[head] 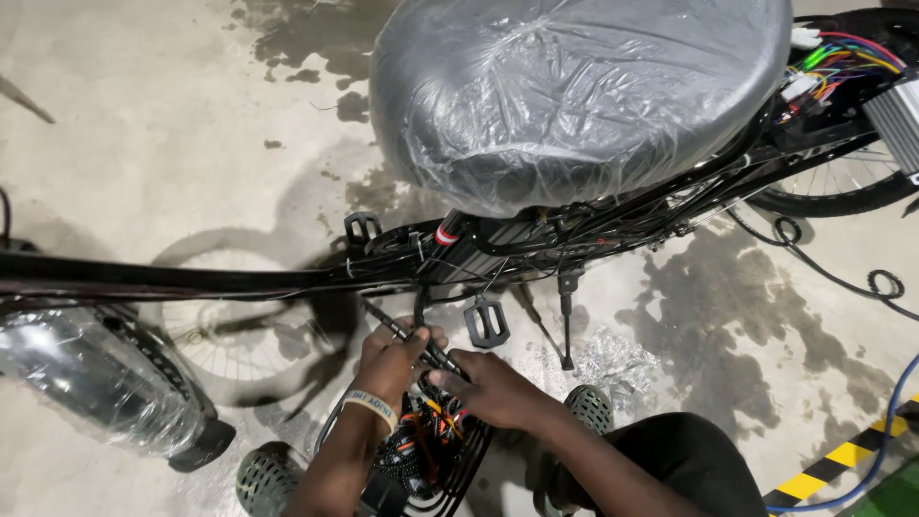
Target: The person is assembling the electrical components of an electric bicycle. They are seen organizing and securing wires near the rear wheel and motor controller using zip ties. The person also handles a silver controller box and various colored wires, ensuring they are neatly arranged along the frame.
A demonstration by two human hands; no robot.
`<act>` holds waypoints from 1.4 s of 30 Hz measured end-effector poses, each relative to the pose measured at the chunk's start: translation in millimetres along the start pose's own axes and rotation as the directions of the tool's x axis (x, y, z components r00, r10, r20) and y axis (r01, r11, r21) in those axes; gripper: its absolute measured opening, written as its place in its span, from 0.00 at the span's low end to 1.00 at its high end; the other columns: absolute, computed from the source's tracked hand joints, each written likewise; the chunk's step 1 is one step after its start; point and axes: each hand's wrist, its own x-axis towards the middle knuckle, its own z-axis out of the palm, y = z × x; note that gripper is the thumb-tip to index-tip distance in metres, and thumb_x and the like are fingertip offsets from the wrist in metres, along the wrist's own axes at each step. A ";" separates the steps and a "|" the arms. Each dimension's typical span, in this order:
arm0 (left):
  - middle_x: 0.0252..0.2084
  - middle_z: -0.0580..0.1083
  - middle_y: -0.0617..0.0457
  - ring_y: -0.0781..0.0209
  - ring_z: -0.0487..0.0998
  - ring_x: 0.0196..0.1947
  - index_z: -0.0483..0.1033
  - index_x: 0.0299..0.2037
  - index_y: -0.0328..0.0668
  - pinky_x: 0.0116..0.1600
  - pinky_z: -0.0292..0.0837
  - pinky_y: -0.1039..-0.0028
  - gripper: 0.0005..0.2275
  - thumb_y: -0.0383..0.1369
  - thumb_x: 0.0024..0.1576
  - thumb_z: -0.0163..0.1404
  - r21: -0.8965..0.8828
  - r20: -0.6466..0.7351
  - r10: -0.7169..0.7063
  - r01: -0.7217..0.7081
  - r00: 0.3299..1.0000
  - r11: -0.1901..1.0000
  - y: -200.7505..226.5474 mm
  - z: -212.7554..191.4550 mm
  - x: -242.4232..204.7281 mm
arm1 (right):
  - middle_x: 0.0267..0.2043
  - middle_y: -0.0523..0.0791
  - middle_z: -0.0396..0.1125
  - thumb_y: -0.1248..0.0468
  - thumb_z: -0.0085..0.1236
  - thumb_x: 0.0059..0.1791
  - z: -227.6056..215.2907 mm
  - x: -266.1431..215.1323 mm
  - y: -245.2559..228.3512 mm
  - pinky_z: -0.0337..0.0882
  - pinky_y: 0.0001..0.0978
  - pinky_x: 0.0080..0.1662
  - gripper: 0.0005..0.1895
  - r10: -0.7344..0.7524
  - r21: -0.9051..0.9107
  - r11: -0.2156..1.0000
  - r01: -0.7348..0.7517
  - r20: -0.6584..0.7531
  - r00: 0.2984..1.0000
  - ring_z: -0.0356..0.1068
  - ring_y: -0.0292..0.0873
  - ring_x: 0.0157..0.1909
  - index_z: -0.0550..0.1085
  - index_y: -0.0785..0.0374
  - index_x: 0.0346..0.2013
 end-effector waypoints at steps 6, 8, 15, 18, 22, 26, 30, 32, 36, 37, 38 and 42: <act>0.51 0.69 0.31 0.41 0.78 0.41 0.56 0.60 0.29 0.44 0.77 0.53 0.18 0.25 0.59 0.39 -0.110 -0.228 -0.037 0.012 0.973 0.994 -23.9 -38.4 48.0 | 0.28 0.57 0.68 0.48 0.44 0.53 1.9 0.7 19.5 0.67 0.50 0.39 0.21 0.117 -0.124 0.986 -0.110 0.055 0.992 0.70 0.57 0.33 0.69 0.65 0.39; 0.43 0.71 0.37 0.46 0.77 0.35 0.55 0.57 0.30 0.37 0.73 0.54 0.15 0.23 0.59 0.38 -0.128 -0.219 -0.004 -0.025 0.976 0.991 -80.0 -76.8 115.1 | 0.27 0.55 0.69 0.52 0.43 0.54 10.2 -1.8 27.8 0.68 0.47 0.38 0.18 0.117 -0.110 0.988 -0.109 0.073 0.990 0.70 0.54 0.31 0.69 0.64 0.39; 0.45 0.73 0.42 0.53 0.77 0.39 0.58 0.56 0.27 0.45 0.72 0.58 0.14 0.26 0.61 0.38 0.077 -0.294 -0.116 0.144 0.949 0.987 -127.2 -139.1 119.1 | 0.29 0.52 0.72 0.56 0.49 0.52 31.8 0.4 101.2 0.68 0.38 0.29 0.09 0.157 -0.218 0.966 -0.139 0.069 0.985 0.66 0.43 0.18 0.68 0.58 0.41; 0.45 0.72 0.40 0.46 0.78 0.42 0.61 0.55 0.31 0.50 0.72 0.47 0.13 0.27 0.62 0.39 -0.028 -0.268 -0.255 0.257 0.929 0.966 -157.3 -159.8 103.8 | 0.32 0.59 0.71 0.47 0.48 0.50 38.1 -1.8 124.6 0.70 0.52 0.39 0.20 0.235 -0.339 0.917 -0.209 0.039 0.971 0.73 0.61 0.35 0.67 0.62 0.43; 0.44 0.72 0.38 0.43 0.78 0.42 0.61 0.52 0.33 0.48 0.74 0.47 0.12 0.29 0.60 0.42 0.176 -0.404 -0.208 0.298 0.891 0.938 -238.7 -199.7 153.6 | 0.42 0.59 0.70 0.41 0.48 0.46 70.1 15.9 208.4 0.71 0.54 0.47 0.27 0.387 -0.419 0.829 -0.370 -0.048 0.921 0.73 0.60 0.45 0.66 0.61 0.46; 0.42 0.73 0.35 0.37 0.78 0.42 0.65 0.49 0.35 0.45 0.76 0.48 0.16 0.34 0.55 0.50 0.442 -0.623 -0.076 0.431 0.778 0.787 -289.2 -211.8 170.5 | 0.55 0.60 0.58 0.41 0.52 0.44 123.3 26.8 321.9 0.70 0.57 0.51 0.34 0.605 -0.289 0.706 -0.646 -0.228 0.763 0.69 0.66 0.52 0.60 0.59 0.54; 0.53 0.66 0.42 0.39 0.69 0.53 0.63 0.53 0.44 0.48 0.74 0.47 0.27 0.45 0.47 0.60 0.504 -0.793 0.081 0.577 0.603 0.642 -262.0 -167.5 139.2 | 0.22 0.38 0.58 0.76 0.39 0.47 236.0 64.8 528.1 0.53 0.23 0.24 0.12 0.361 0.769 0.638 0.039 -0.343 0.867 0.52 0.30 0.25 0.65 0.59 0.23; 0.47 0.64 0.44 0.43 0.66 0.47 0.68 0.41 0.44 0.41 0.69 0.52 0.20 0.37 0.42 0.60 0.562 -0.824 0.324 0.596 0.465 0.574 -264.7 -157.8 134.5 | 0.18 0.41 0.59 0.64 0.37 0.50 223.0 35.7 453.2 0.53 0.25 0.18 0.14 0.534 0.708 0.685 -0.171 -0.329 0.779 0.54 0.34 0.18 0.67 0.61 0.22; 0.52 0.66 0.48 0.55 0.60 0.55 0.69 0.53 0.59 0.49 0.58 0.66 0.28 0.47 0.38 0.59 0.481 -0.875 0.133 0.806 0.466 0.344 -281.7 -157.2 157.7 | 0.10 0.41 0.47 0.78 0.53 0.40 191.1 26.7 355.7 0.43 0.29 0.15 0.12 0.574 0.875 0.456 -0.163 -0.149 0.805 0.43 0.36 0.10 0.63 0.61 0.17; 0.52 0.66 0.48 0.55 0.60 0.55 0.69 0.53 0.59 0.49 0.58 0.66 0.28 0.47 0.38 0.59 0.489 -0.871 0.137 0.804 0.472 0.339 -276.0 -150.9 158.9 | 0.10 0.41 0.47 0.78 0.53 0.40 185.6 28.8 350.5 0.43 0.29 0.15 0.12 0.578 0.878 0.452 -0.158 -0.153 0.801 0.43 0.36 0.10 0.63 0.61 0.17; 0.49 0.69 0.54 0.58 0.59 0.55 0.71 0.51 0.61 0.48 0.56 0.66 0.22 0.50 0.45 0.51 0.486 -0.871 0.048 0.843 0.489 0.229 -270.9 -146.7 157.7 | 0.10 0.42 0.49 0.77 0.52 0.42 183.4 29.3 344.4 0.44 0.30 0.14 0.14 0.674 0.824 0.508 -0.253 -0.197 0.713 0.46 0.36 0.11 0.62 0.62 0.15; 0.53 0.60 0.46 0.45 0.68 0.44 0.71 0.46 0.49 0.39 0.76 0.62 0.17 0.40 0.46 0.52 0.641 -0.761 0.280 0.610 0.585 0.466 -294.8 -114.9 146.8 | 0.25 0.48 0.65 0.69 0.53 0.40 148.5 3.5 300.0 0.58 0.30 0.16 0.16 0.889 0.596 0.457 -0.660 -0.312 0.335 0.62 0.39 0.20 0.63 0.64 0.40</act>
